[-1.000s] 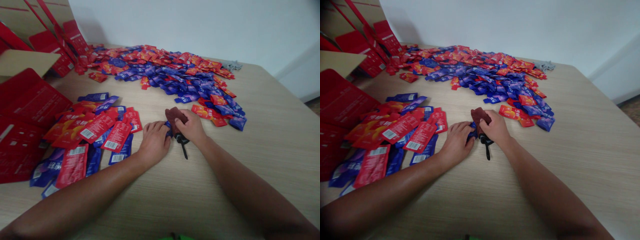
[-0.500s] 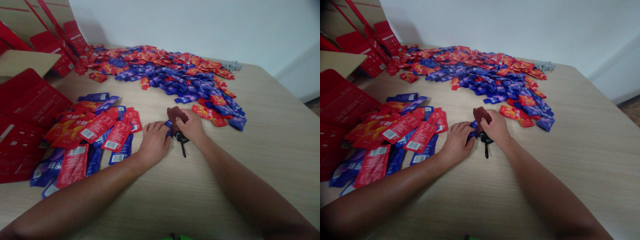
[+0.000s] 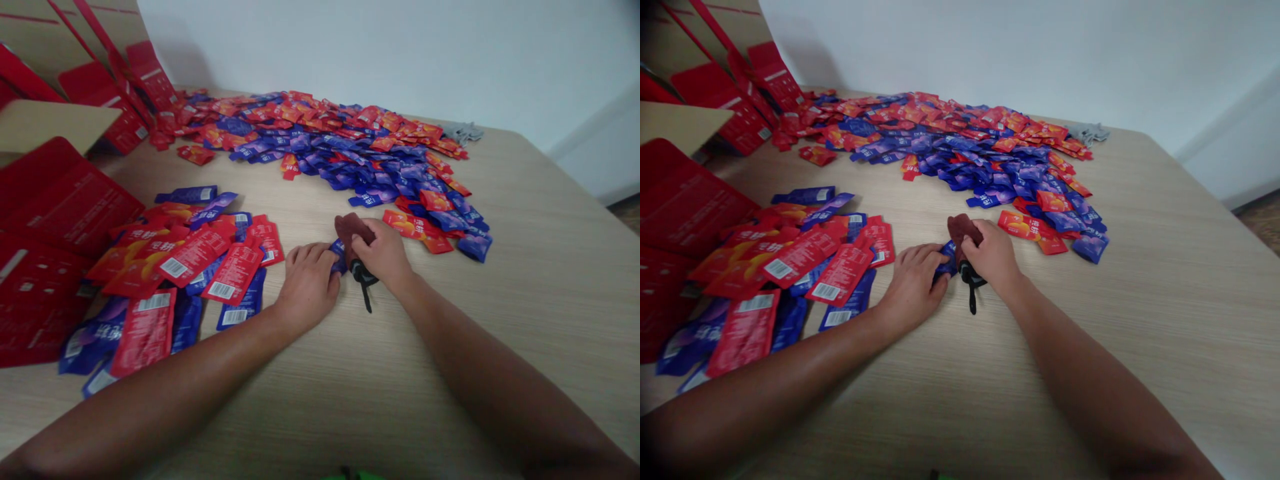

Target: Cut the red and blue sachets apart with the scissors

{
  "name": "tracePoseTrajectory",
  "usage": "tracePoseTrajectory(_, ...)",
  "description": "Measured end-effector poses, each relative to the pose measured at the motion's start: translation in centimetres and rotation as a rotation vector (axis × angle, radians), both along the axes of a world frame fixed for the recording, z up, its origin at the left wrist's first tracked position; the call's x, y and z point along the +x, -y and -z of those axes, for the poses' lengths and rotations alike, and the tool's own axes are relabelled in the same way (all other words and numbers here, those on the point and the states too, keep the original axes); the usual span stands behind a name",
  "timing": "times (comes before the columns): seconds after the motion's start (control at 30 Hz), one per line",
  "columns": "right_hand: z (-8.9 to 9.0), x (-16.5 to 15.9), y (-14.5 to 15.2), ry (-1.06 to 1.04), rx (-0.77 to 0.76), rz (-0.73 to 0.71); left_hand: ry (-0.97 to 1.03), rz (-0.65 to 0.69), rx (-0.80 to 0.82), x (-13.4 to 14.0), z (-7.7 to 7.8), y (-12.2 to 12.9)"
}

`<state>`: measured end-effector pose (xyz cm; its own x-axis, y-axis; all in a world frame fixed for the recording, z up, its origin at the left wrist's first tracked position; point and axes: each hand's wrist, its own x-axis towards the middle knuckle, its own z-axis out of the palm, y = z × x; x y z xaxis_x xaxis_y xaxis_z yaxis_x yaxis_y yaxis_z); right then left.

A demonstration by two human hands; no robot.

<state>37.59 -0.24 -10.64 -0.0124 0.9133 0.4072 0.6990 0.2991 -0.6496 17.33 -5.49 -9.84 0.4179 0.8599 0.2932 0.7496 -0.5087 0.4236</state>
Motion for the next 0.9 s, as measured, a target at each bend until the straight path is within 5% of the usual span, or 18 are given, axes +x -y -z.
tracePoseTrajectory(0.17,0.6,1.7,-1.1,-0.298,-0.037,0.167,0.077,-0.013,-0.018,-0.1,0.2,-0.2)
tracePoseTrajectory(0.33,1.1,3.1,-2.0,-0.768,-0.064,0.114,0.183,-0.035,-0.040,0.0,0.5,-0.2)
tracePoseTrajectory(0.63,-0.6,3.1,-1.1,-0.909,-0.126,0.118,0.325,0.045,0.052,-0.6,-0.5,0.3)
tracePoseTrajectory(0.9,0.1,2.5,-1.5,-0.790,-0.127,0.068,0.056,0.148,0.014,-0.2,0.6,0.0)
